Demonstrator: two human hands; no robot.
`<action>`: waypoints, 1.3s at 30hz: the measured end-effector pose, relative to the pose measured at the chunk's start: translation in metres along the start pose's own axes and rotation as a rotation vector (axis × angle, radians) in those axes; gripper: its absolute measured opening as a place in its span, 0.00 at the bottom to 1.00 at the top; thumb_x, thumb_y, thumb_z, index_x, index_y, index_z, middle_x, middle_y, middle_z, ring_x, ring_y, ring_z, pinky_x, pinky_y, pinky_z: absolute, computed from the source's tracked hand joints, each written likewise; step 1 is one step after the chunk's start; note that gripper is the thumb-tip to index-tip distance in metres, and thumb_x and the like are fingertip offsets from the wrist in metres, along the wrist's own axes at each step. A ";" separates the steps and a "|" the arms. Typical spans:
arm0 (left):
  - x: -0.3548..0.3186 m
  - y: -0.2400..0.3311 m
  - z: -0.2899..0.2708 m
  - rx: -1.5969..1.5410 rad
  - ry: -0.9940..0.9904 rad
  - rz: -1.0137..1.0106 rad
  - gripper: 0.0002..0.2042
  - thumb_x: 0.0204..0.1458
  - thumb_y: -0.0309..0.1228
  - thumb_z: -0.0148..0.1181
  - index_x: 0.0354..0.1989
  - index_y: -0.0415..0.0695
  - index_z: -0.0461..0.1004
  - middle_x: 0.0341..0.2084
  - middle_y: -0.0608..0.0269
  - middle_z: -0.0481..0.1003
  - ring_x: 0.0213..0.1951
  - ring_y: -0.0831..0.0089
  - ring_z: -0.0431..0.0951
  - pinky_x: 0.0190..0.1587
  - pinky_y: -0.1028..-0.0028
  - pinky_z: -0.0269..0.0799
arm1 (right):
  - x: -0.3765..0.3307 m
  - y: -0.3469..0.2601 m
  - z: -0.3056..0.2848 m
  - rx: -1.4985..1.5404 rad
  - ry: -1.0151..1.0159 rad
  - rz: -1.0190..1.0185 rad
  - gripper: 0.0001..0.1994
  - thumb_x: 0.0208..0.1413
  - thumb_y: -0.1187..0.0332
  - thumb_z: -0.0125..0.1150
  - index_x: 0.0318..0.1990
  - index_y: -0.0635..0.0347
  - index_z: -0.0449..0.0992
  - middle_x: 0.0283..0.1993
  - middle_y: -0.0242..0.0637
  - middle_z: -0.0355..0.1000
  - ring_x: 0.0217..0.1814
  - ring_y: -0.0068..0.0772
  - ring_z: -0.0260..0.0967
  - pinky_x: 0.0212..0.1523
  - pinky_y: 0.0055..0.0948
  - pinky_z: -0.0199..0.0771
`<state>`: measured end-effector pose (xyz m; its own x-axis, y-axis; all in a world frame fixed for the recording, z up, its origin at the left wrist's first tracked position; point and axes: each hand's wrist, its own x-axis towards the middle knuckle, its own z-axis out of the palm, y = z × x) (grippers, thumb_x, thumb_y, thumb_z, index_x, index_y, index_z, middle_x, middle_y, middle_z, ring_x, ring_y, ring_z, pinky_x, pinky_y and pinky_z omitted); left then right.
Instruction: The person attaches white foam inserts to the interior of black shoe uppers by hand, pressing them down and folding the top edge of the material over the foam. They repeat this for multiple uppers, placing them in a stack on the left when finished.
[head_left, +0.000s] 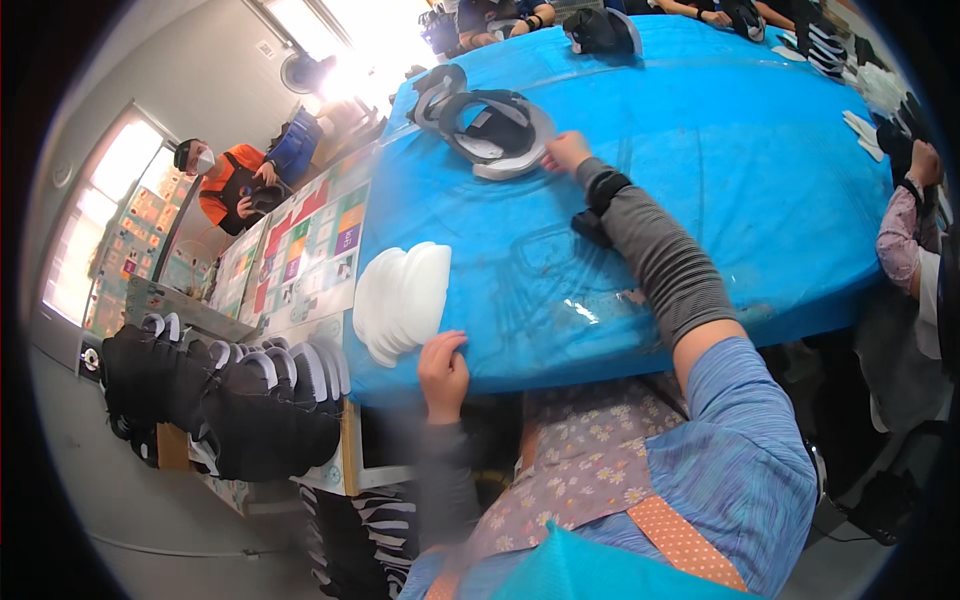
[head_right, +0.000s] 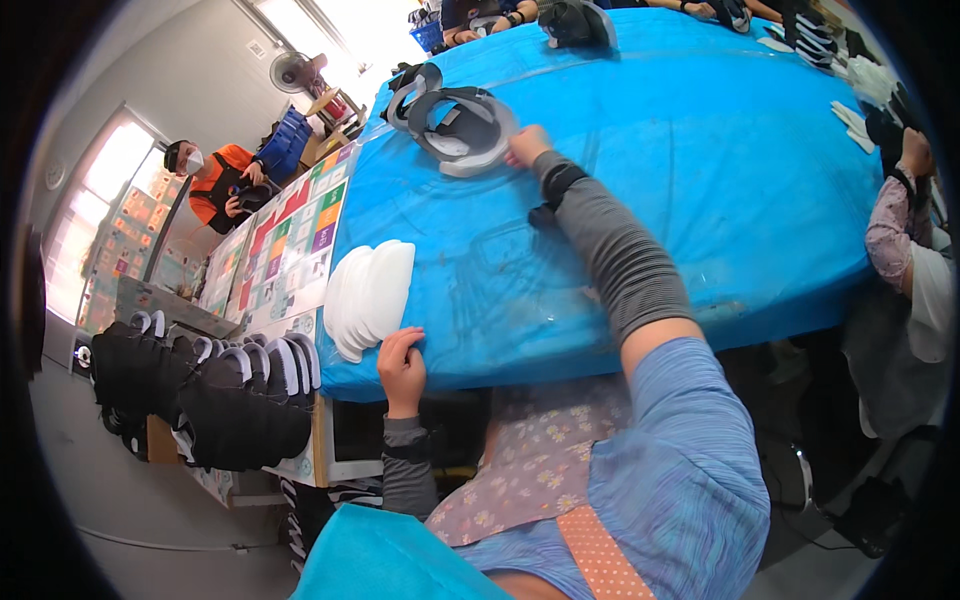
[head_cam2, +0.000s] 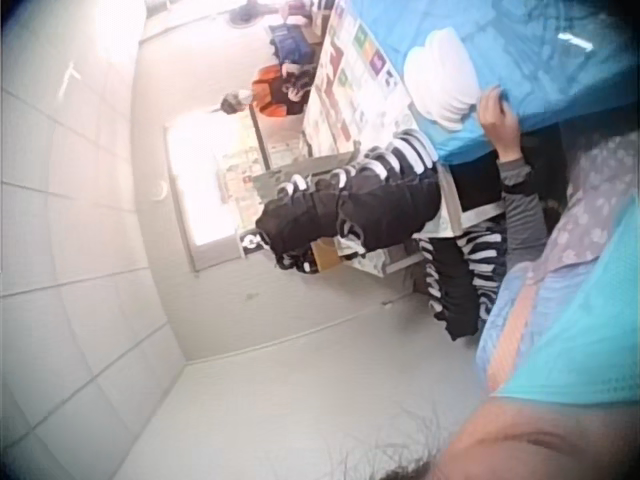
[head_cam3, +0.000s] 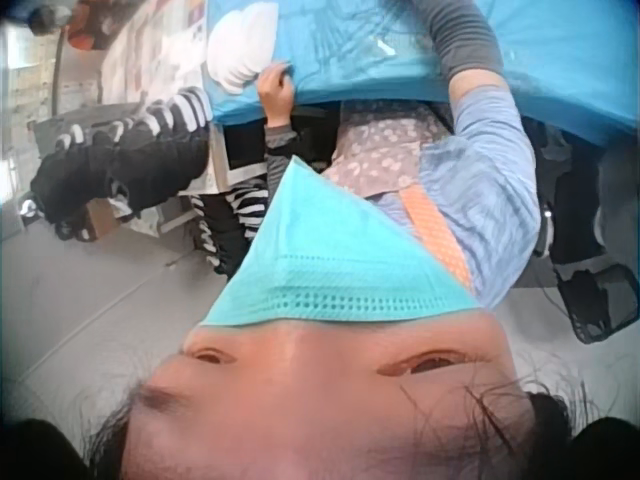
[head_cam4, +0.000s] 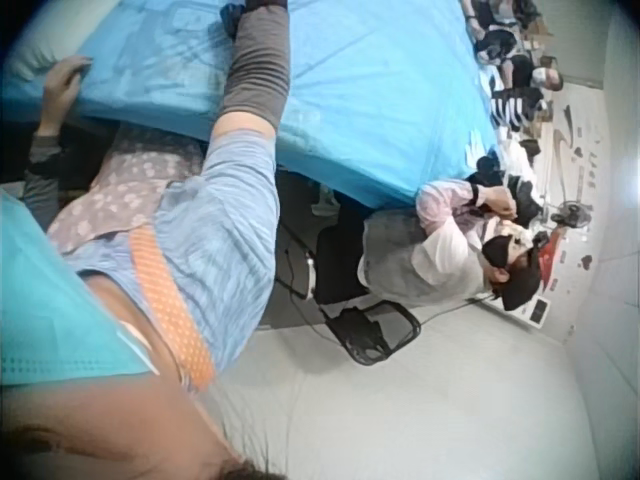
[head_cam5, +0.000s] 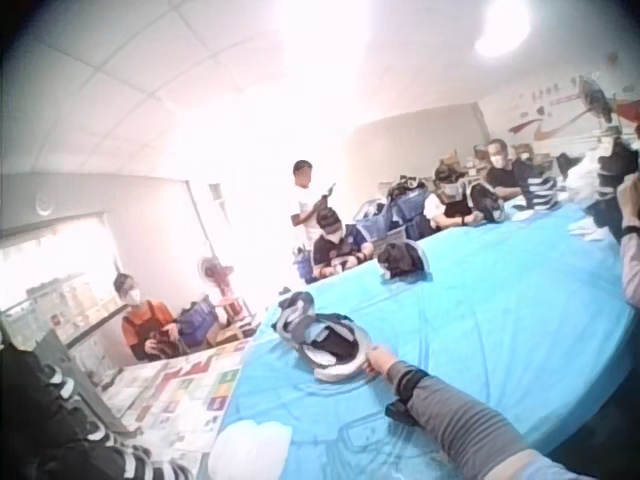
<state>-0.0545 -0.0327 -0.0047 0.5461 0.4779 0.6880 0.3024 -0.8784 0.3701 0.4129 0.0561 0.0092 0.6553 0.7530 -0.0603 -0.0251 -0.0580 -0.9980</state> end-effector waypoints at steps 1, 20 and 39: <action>0.002 0.002 0.001 -0.012 -0.021 -0.021 0.13 0.44 0.11 0.52 0.34 0.38 0.79 0.38 0.52 0.81 0.44 0.53 0.80 0.49 0.60 0.76 | 0.000 -0.003 -0.022 -0.032 0.023 -0.015 0.12 0.60 0.67 0.55 0.41 0.69 0.77 0.27 0.42 0.79 0.22 0.29 0.77 0.24 0.30 0.79; -0.024 -0.027 -0.007 -0.326 0.073 -0.181 0.08 0.42 0.14 0.43 0.22 0.37 0.70 0.17 0.64 0.64 0.22 0.76 0.63 0.26 0.75 0.56 | -0.212 0.060 -0.479 0.244 1.011 -0.153 0.12 0.61 0.70 0.57 0.34 0.75 0.78 0.31 0.47 0.79 0.27 0.31 0.79 0.23 0.22 0.75; 0.025 -0.004 -0.005 -0.209 -0.111 -0.225 0.16 0.53 0.18 0.59 0.50 0.43 0.78 0.36 0.58 0.78 0.32 0.68 0.78 0.33 0.72 0.74 | -0.178 -0.097 -0.120 -1.624 -0.067 -0.579 0.17 0.56 0.50 0.65 0.38 0.56 0.81 0.38 0.44 0.79 0.43 0.53 0.77 0.41 0.48 0.77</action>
<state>-0.0458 -0.0177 0.0137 0.5692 0.6478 0.5064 0.2643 -0.7273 0.6334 0.3894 -0.1508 0.1189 0.2723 0.9347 0.2285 0.9395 -0.3096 0.1469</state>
